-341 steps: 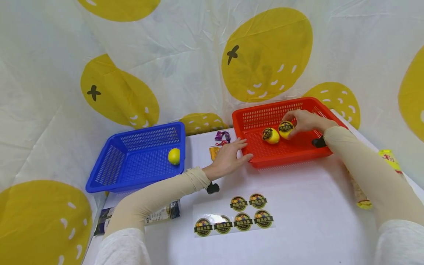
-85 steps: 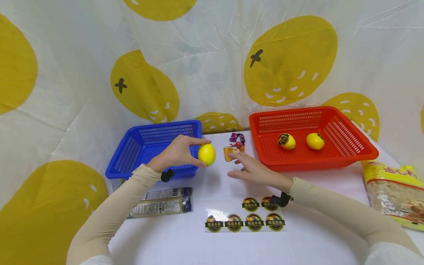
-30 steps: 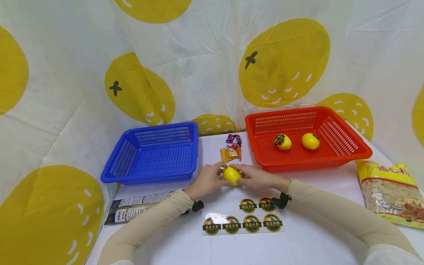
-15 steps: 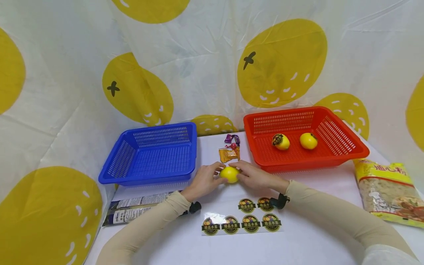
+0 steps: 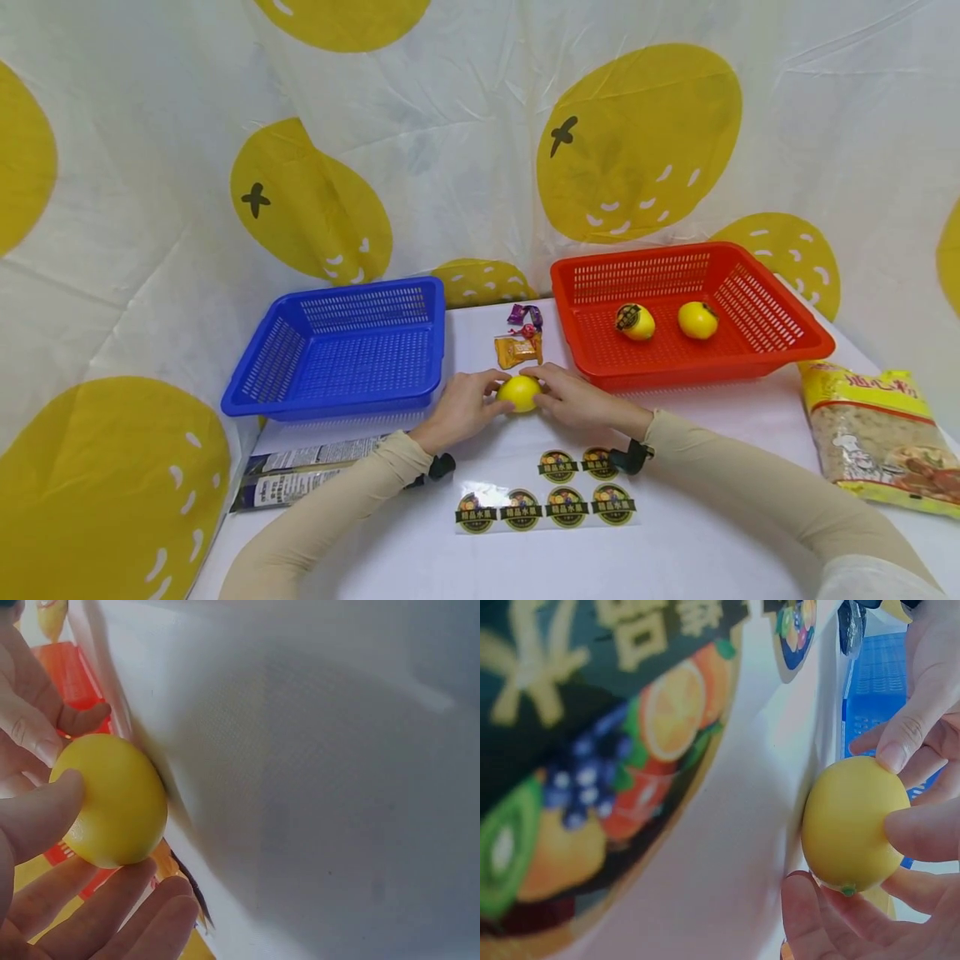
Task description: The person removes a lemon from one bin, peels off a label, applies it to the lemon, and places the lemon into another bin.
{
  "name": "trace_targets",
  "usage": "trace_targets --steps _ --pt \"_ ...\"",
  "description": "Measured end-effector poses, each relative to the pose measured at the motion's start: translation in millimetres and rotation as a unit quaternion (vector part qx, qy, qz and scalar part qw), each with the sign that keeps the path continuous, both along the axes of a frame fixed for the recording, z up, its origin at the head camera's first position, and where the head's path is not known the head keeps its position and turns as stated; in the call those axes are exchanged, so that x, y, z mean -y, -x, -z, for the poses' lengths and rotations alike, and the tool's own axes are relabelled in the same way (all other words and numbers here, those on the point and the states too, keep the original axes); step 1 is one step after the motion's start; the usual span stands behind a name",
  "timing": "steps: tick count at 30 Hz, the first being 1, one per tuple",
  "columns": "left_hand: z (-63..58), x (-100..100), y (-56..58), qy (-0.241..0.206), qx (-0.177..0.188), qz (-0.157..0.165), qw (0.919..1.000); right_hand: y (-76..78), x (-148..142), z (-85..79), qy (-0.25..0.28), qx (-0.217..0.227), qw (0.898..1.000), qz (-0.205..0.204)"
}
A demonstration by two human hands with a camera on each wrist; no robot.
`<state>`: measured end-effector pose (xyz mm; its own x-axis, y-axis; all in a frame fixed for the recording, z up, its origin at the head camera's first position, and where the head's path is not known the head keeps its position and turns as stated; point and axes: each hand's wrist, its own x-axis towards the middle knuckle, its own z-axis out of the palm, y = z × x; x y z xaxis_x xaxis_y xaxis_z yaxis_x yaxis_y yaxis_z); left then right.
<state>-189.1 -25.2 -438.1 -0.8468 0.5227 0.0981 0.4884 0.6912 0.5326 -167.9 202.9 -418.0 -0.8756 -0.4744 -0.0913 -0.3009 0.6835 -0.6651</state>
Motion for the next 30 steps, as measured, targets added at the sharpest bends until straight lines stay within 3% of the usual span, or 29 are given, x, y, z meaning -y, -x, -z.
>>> trace_targets --steps 30 --pt "-3.4 -1.0 -3.0 -0.001 -0.002 -0.002 1.0000 -4.8 -4.3 4.3 0.023 0.006 1.000 -0.002"
